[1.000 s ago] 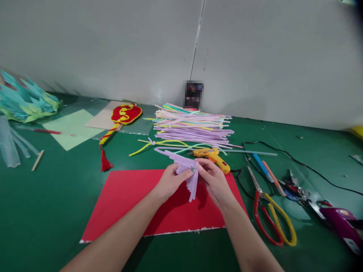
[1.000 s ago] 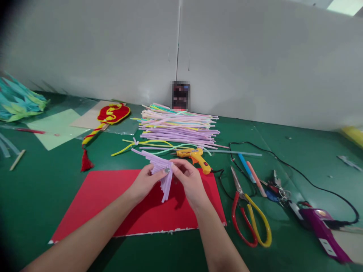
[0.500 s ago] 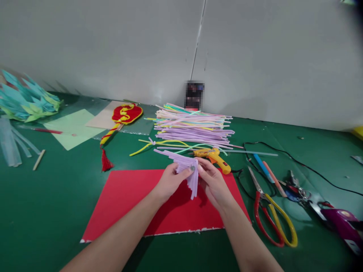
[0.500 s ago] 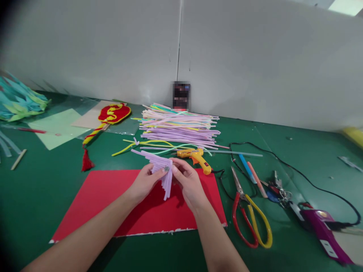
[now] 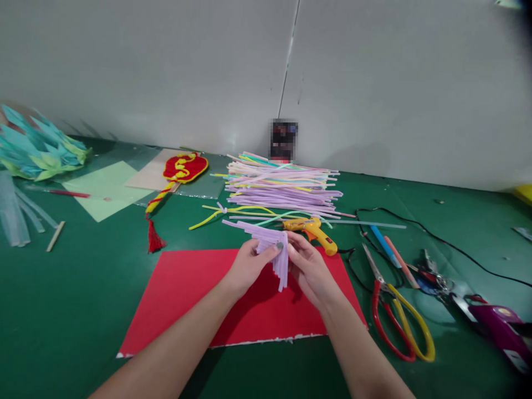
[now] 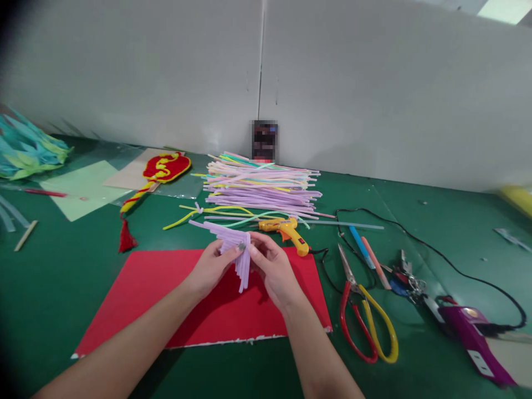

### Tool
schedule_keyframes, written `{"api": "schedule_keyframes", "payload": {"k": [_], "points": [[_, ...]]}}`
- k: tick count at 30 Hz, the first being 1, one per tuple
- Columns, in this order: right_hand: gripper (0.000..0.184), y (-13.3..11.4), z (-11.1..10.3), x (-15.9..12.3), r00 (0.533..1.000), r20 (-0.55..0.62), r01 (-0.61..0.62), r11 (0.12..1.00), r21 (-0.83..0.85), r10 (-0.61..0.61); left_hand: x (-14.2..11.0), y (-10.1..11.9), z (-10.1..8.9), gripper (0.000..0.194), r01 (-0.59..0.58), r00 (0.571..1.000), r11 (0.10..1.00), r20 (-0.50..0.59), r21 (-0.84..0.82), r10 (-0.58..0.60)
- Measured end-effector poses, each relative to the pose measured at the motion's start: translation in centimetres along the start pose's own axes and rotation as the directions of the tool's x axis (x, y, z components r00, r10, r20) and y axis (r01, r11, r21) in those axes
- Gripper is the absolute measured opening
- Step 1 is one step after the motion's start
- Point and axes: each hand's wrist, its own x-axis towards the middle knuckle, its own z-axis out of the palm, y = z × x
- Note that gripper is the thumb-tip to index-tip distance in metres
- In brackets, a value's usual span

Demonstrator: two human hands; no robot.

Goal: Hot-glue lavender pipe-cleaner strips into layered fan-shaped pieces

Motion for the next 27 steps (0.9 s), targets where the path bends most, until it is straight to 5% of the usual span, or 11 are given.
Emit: {"api": "schedule_keyframes", "payload": {"k": [27], "points": [[0.031,0.5,0.1,0.2,1.000,0.022,0.003,0.993,0.116,-0.005,0.4,-0.9,0.1,0.025,0.005,0.998,0.978,-0.055,-0.210,-0.017]]}}
